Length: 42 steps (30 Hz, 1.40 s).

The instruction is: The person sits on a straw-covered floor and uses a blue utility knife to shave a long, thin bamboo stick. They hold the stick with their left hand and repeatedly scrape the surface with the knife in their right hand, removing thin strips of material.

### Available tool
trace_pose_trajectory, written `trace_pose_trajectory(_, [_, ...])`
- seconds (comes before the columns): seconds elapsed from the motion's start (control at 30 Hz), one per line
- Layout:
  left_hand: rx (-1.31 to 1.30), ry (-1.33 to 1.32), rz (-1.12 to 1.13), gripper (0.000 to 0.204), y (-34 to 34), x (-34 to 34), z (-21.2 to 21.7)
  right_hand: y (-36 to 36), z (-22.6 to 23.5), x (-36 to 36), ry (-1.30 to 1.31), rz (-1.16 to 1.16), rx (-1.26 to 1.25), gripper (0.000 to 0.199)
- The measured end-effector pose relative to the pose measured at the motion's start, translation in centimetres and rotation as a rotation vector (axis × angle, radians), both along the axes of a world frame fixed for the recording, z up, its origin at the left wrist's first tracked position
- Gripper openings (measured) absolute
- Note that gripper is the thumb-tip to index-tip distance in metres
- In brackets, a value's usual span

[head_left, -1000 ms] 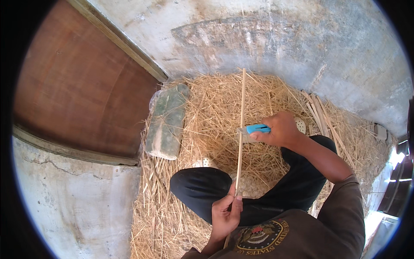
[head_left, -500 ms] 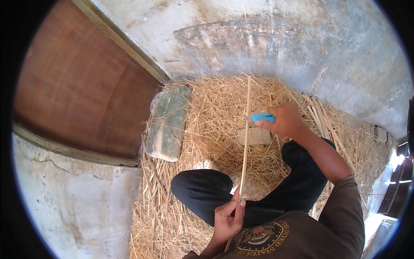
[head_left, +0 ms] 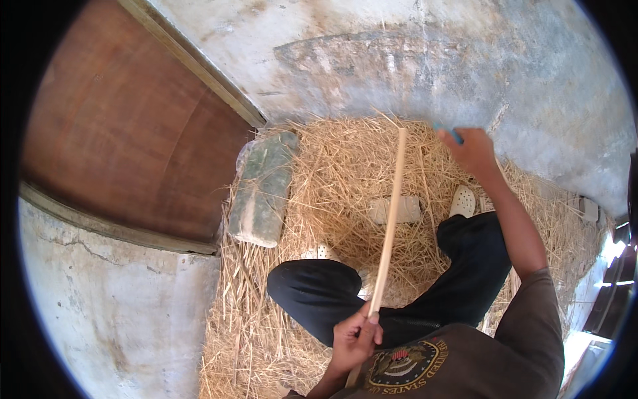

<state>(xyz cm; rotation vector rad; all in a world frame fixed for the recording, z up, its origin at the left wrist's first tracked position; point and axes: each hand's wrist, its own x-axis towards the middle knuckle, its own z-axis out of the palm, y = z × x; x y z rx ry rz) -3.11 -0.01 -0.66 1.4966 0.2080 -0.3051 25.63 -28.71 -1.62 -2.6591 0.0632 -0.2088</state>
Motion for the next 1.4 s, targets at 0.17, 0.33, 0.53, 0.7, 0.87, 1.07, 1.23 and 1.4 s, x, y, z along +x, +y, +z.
trace_pose_trajectory(0.17, [-0.143, 0.008, 0.038, 0.038, 0.8, 3.5, -0.7, 5.3, -2.0, -7.1, -0.219, 0.519, 0.015, 0.069])
trace_pose_trajectory(0.33, [-0.176, -0.036, 0.026, 0.038, 0.2, 5.0, -0.3, 6.9, -1.7, -8.0, -0.157, 0.666, 0.069, 0.07])
trace_pose_trajectory(0.53, [-0.253, -0.015, -0.002, 0.037, -0.1, 5.0, -0.4, 6.1, -1.9, -6.0, -0.237, 0.484, 0.023, 0.071])
trace_pose_trajectory(0.7, [-0.484, 0.011, 0.027, 0.036, 0.1, 5.3, -1.4, 6.7, -1.8, -8.0, -0.208, 0.682, 0.052, 0.064])
trace_pose_trajectory(0.87, [-0.861, 0.136, 0.091, 0.037, -0.2, 5.6, -2.0, 6.4, -1.9, -5.3, -0.316, 0.546, 0.081, 0.064])
trace_pose_trajectory(1.07, [-0.986, 0.133, 0.108, 0.037, -0.1, 5.6, -2.1, 7.0, -2.0, -7.7, -0.187, 0.628, 0.012, 0.065])
trace_pose_trajectory(1.23, [-0.971, 0.15, 0.096, 0.036, -0.1, 5.3, -2.1, 6.2, -2.7, -5.4, -0.236, 0.541, 0.056, 0.063])
trace_pose_trajectory(1.4, [-0.949, 0.162, 0.037, 0.037, -0.4, 3.8, -1.8, 4.1, -1.0, -2.5, -0.244, 0.329, 0.097, 0.063])
